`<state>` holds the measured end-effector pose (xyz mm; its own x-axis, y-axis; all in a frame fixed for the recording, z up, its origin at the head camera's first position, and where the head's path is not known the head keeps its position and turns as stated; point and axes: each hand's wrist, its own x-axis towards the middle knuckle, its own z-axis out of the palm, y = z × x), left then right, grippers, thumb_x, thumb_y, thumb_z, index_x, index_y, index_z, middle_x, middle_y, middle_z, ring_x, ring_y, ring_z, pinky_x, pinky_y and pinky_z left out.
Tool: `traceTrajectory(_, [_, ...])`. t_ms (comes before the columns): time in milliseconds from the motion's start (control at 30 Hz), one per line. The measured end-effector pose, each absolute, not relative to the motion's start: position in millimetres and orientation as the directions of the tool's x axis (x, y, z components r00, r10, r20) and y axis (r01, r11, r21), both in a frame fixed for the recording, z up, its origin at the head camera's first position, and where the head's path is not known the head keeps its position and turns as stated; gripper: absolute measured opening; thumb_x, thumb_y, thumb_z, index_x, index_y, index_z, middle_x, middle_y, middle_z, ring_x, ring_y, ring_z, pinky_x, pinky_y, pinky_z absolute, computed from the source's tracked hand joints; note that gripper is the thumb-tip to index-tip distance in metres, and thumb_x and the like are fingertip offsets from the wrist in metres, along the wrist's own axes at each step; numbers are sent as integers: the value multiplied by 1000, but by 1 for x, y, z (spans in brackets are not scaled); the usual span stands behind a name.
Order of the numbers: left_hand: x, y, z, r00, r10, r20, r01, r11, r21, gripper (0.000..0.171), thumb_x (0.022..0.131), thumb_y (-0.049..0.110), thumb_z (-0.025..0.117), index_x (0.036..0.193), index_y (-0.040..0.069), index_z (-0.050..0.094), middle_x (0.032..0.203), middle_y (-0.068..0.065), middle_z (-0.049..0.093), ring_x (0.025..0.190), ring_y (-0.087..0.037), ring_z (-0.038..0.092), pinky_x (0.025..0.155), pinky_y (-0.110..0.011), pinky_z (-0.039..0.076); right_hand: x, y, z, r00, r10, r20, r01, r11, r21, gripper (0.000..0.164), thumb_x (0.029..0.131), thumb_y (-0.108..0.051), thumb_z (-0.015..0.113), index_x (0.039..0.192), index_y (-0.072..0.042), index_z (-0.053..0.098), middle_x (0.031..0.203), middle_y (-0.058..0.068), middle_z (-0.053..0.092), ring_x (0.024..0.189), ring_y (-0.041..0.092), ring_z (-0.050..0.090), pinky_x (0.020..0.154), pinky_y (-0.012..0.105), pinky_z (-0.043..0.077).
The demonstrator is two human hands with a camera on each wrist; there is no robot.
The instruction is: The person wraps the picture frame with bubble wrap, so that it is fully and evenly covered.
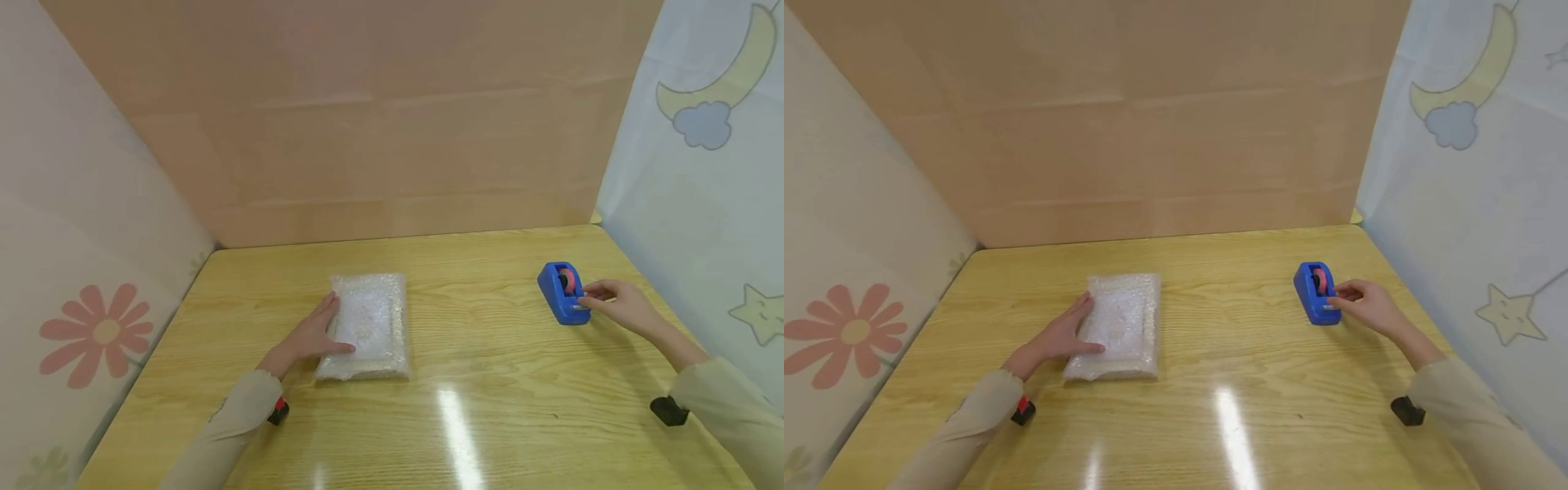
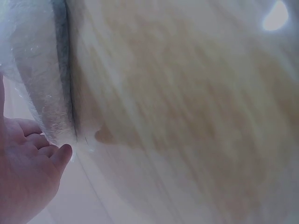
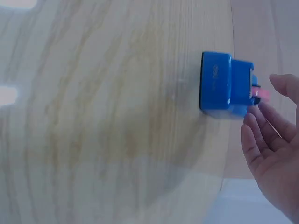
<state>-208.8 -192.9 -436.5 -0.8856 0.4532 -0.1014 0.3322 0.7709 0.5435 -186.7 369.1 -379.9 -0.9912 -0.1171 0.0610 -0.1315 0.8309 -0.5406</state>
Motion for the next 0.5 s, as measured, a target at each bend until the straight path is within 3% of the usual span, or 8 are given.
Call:
traceTrajectory(267, [-209, -194, -438, -889, 448, -93, 334, 773, 539, 115, 65, 63, 68, 144, 1, 11, 152, -11, 0, 138, -26, 3, 109, -44, 16, -185, 380, -390, -992, -105, -69, -40, 781, -624, 41, 88, -28, 59, 109, 8, 60, 92, 9, 64, 75, 1, 54, 64, 24, 48])
traceTrajectory(500, [-209, -195, -440, -890, 448, -82, 338, 771, 539, 115, 65, 63, 68, 144, 1, 12, 152, -11, 1, 138, -27, 4, 109, -45, 17, -190, 381, -393, -990, -113, -82, -36, 776, -630, 35, 88, -28, 59, 103, 3, 65, 94, 4, 65, 76, -1, 53, 66, 26, 48])
